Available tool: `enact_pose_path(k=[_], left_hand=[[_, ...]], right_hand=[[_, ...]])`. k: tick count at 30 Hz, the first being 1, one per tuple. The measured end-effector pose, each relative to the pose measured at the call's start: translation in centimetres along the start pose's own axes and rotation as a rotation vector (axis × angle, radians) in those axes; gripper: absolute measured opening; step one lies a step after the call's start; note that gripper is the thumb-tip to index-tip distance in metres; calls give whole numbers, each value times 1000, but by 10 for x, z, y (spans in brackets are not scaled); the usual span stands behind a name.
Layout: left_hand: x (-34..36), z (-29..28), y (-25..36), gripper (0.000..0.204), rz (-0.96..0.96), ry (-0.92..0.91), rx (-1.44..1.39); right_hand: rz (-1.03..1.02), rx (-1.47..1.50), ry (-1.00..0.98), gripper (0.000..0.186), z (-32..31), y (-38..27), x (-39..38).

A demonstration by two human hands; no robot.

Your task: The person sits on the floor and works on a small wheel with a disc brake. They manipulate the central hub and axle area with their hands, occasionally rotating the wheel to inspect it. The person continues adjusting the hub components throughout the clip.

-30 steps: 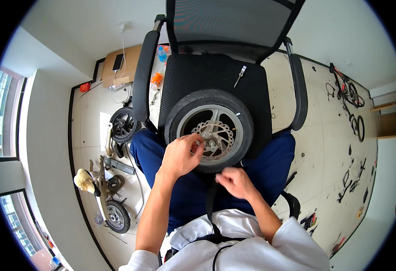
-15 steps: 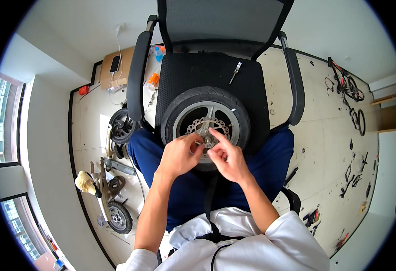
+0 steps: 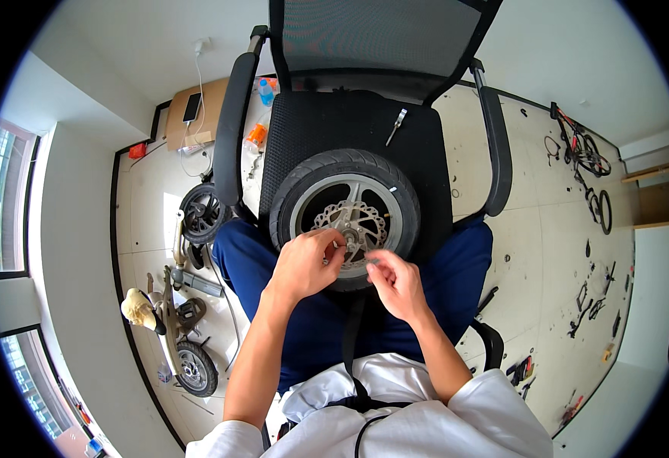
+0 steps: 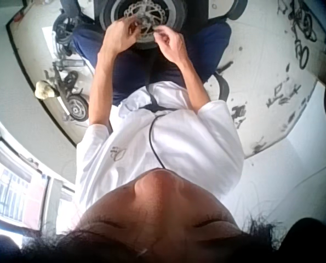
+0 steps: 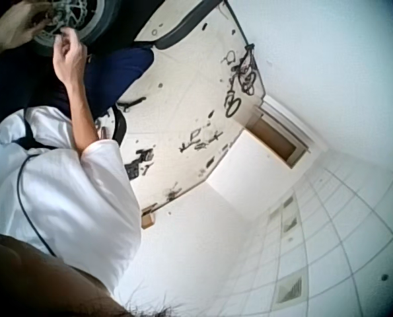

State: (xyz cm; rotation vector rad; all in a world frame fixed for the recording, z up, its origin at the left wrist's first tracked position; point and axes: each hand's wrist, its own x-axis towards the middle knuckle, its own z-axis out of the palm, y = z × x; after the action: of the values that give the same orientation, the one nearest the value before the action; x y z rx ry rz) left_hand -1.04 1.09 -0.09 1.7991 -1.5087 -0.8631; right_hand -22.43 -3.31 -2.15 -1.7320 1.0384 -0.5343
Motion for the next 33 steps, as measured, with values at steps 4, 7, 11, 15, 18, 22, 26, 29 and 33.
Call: enact_pose_path(k=[4,7,11,15,18,22,26,29,33], left_hand=[[-1,4,-4,11,28,6,-1],[-1,6,-5,11,36,12,13],[-1,7,-7,10,64,34,9],[2,7,-5,11,56,55,-26],[3,5,1,11,21,39,-28],[2,2,0,11,-4,46,-41],[3,-1,-1,10,-1,24,-38],[3,3,-3,10,30,21,-28],[3,5,-4,11,37,20,-17]], right_hand=[[-118,-12,-6,22,12,-13,20],[-158,-37,7,27,18,-7,19],[-76,4,-12,31,17,-11,13],[-24,30,7,25,14,-12,9],[-123,-72,-5,15,12,4,4],[-65,-5,22,8,12,6,1],[-43,84,104,10,14,9,18],[-44,135,116,11,19,9,30],[-15,176,107,10,21,8,33]])
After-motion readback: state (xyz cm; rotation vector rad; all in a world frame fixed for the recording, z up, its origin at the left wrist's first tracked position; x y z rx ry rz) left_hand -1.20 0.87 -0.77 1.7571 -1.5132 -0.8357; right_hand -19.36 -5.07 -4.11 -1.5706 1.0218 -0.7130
